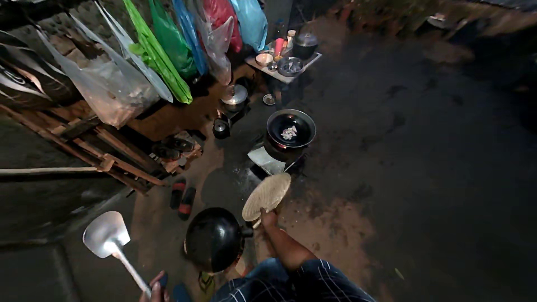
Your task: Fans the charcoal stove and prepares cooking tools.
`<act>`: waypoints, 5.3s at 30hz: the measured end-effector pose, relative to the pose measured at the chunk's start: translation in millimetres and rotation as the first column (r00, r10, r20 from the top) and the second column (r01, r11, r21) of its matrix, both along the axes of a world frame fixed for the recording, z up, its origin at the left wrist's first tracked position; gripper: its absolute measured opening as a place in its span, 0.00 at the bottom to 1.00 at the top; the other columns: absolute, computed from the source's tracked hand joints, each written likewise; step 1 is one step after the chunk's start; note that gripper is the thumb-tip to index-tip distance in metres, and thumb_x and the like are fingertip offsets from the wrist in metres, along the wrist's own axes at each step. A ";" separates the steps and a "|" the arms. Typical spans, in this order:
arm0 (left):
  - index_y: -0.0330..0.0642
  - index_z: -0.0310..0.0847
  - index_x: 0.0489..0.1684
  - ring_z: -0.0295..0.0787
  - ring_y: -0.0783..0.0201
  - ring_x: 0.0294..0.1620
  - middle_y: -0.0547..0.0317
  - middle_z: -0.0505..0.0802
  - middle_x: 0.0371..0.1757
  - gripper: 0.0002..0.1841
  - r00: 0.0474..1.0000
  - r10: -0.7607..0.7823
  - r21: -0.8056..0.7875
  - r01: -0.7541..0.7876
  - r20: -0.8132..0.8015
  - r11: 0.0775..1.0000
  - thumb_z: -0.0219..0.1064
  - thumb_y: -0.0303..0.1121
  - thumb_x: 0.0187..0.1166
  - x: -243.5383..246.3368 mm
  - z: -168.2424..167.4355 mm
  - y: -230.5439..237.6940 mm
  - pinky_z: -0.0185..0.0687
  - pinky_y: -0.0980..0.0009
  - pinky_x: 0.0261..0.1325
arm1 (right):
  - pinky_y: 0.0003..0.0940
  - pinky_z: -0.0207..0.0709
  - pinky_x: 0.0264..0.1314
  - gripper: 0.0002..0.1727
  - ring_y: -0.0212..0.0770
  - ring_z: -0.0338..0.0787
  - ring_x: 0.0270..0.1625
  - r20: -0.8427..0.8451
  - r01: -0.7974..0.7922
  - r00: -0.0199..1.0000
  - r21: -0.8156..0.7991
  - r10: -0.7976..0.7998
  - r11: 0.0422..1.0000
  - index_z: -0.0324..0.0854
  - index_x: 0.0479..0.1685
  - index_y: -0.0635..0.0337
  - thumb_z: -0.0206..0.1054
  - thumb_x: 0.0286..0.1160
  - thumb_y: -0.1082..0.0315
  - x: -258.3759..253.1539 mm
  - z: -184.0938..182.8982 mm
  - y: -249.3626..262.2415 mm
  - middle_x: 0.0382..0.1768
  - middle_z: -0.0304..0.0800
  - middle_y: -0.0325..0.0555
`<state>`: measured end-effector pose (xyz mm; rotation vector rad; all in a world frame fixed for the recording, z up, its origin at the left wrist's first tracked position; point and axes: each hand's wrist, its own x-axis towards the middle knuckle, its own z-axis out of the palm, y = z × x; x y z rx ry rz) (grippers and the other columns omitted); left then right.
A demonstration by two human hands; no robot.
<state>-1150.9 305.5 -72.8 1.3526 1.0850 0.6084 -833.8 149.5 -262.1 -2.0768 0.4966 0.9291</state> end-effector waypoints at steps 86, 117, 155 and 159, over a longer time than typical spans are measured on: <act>0.19 0.71 0.63 0.82 0.78 0.50 0.51 0.82 0.56 0.21 0.987 0.107 0.152 -0.088 -0.123 0.984 0.44 0.32 0.90 -1.6 -11.6 -12.7 0.81 0.79 0.56 | 0.68 0.73 0.78 0.30 0.64 0.82 0.77 0.062 -0.863 0.478 -0.150 0.876 0.482 0.71 0.85 0.53 0.58 0.89 0.50 12.6 31.6 13.8 0.75 0.82 0.62; 0.21 0.72 0.62 0.84 0.79 0.45 0.56 0.84 0.52 0.20 0.988 0.125 0.141 -0.112 -0.093 0.984 0.44 0.32 0.89 7.6 -4.5 -18.9 0.83 0.78 0.53 | 0.58 0.71 0.84 0.33 0.61 0.80 0.80 0.020 -0.166 0.985 -0.137 0.170 0.977 0.67 0.85 0.66 0.54 0.93 0.49 17.6 5.2 -29.8 0.76 0.80 0.68; 0.20 0.71 0.60 0.85 0.80 0.47 0.56 0.85 0.54 0.20 0.988 0.131 0.173 -0.117 -0.077 0.978 0.43 0.32 0.89 2.8 -9.7 -20.8 0.84 0.79 0.54 | 0.58 0.69 0.84 0.33 0.62 0.78 0.81 0.017 0.044 0.999 -0.065 -0.043 0.997 0.69 0.81 0.71 0.57 0.92 0.51 25.4 -4.7 -16.9 0.76 0.78 0.70; 0.20 0.71 0.61 0.84 0.78 0.48 0.55 0.84 0.54 0.20 0.989 0.123 0.183 -0.107 -0.078 0.977 0.44 0.32 0.88 2.4 -10.4 -19.7 0.84 0.77 0.55 | 0.58 0.71 0.82 0.32 0.62 0.81 0.78 0.046 -0.073 0.996 -0.026 0.074 0.997 0.72 0.79 0.70 0.57 0.92 0.50 23.3 1.8 -14.1 0.73 0.81 0.70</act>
